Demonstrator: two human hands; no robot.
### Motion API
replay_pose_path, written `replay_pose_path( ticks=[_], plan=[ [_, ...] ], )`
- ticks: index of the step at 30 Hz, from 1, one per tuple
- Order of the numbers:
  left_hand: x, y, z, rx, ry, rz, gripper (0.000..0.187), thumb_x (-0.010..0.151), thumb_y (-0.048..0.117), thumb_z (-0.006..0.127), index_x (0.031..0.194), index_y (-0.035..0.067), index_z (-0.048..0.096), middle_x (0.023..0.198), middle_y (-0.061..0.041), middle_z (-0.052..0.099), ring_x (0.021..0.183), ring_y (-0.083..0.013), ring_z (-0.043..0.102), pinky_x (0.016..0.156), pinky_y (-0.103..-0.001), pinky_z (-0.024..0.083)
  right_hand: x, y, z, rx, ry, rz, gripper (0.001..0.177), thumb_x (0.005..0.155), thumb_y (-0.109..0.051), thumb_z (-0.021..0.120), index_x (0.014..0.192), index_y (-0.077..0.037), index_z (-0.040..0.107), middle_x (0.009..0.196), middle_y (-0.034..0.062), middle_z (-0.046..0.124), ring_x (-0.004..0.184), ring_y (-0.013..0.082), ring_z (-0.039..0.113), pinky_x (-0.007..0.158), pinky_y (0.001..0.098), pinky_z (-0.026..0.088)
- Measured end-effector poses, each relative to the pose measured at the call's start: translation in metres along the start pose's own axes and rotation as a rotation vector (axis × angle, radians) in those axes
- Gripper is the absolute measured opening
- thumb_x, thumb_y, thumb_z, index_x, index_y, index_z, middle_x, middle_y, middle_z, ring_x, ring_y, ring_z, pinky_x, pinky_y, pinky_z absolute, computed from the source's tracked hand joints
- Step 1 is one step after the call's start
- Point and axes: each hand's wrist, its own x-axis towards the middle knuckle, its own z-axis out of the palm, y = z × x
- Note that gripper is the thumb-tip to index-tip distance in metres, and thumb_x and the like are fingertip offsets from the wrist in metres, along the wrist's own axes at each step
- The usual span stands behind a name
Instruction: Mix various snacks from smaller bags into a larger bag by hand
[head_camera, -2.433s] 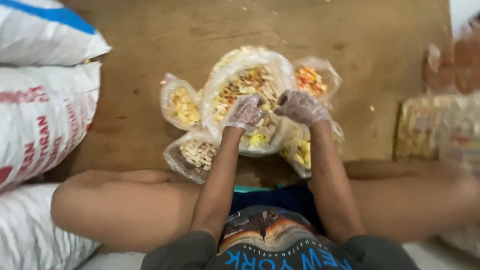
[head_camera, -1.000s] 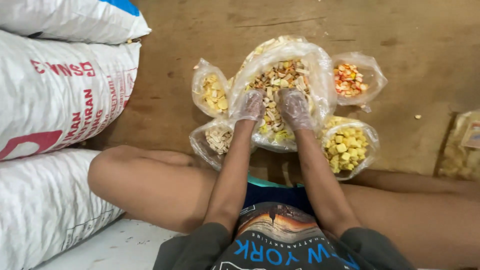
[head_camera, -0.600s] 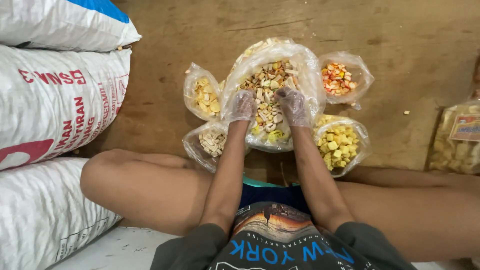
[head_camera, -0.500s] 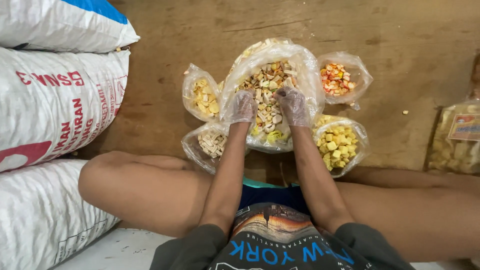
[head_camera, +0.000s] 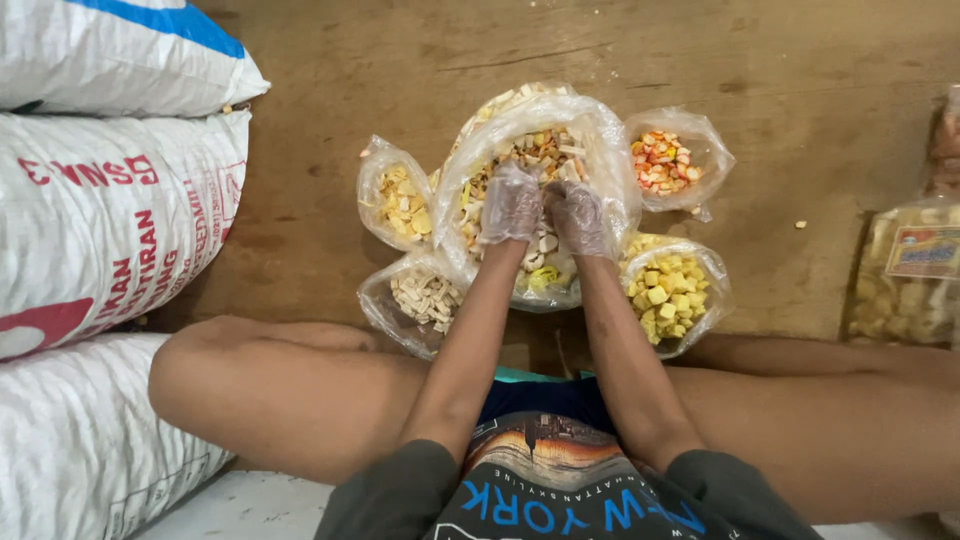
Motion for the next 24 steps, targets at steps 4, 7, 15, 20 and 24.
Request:
replay_pose_path(
  ticks=[4,7,15,20,24],
  plan=[
    [0.040,0.008,0.091,0.362,0.085,0.114,0.030,0.098,0.028,0.056,0.095,-0.001,0.067,0.072,-0.014,0.059,0.066,-0.0337,0.071,0.052,-0.041,0.060,0.005,0.008,-0.008,-0.061,-0.015,0.008,0.030,0.088,-0.023,0.064,0.114,-0.015,0.078,0.104,0.0196,0.075,0.105,0.0403,0.070,0.094,0.0516,0.056],
    [0.039,0.008,0.086,0.521,0.045,0.239,0.019,0.095,0.020,0.059,0.091,0.005,0.071,0.073,-0.017,0.058,0.068,-0.0364,0.067,0.050,-0.041,0.057,-0.002,-0.002,-0.012,-0.041,-0.041,0.070,0.030,0.088,-0.025,0.065,0.114,-0.015,0.077,0.102,0.0175,0.076,0.100,0.0371,0.072,0.091,0.0511,0.058],
    [0.035,0.015,0.075,0.141,0.075,0.034,0.027,0.095,0.021,0.058,0.083,-0.002,0.064,0.065,-0.015,0.062,0.062,-0.0359,0.071,0.049,-0.045,0.058,0.015,0.022,-0.001,-0.056,-0.076,0.104,0.027,0.092,-0.030,0.065,0.111,-0.015,0.076,0.105,0.0181,0.076,0.109,0.0406,0.068,0.094,0.0533,0.055],
    [0.020,0.022,0.007,0.024,-0.181,-0.028,0.027,0.090,0.027,0.059,0.079,0.011,0.077,0.066,-0.013,0.068,0.075,-0.0365,0.074,0.064,-0.045,0.062,-0.005,-0.028,-0.011,-0.050,0.001,0.071,0.023,0.090,-0.036,0.067,0.104,-0.021,0.077,0.096,0.0128,0.076,0.102,0.0362,0.072,0.091,0.0511,0.057],
    [0.022,-0.015,-0.052,-0.145,-0.286,-0.362,0.030,0.091,0.044,0.055,0.084,0.026,0.079,0.087,-0.001,0.077,0.097,-0.0282,0.075,0.084,-0.046,0.061,-0.026,-0.107,-0.040,0.111,-0.015,-0.098,0.022,0.085,-0.028,0.071,0.102,-0.016,0.079,0.094,0.0135,0.076,0.098,0.0352,0.072,0.086,0.0481,0.056]
  ],
)
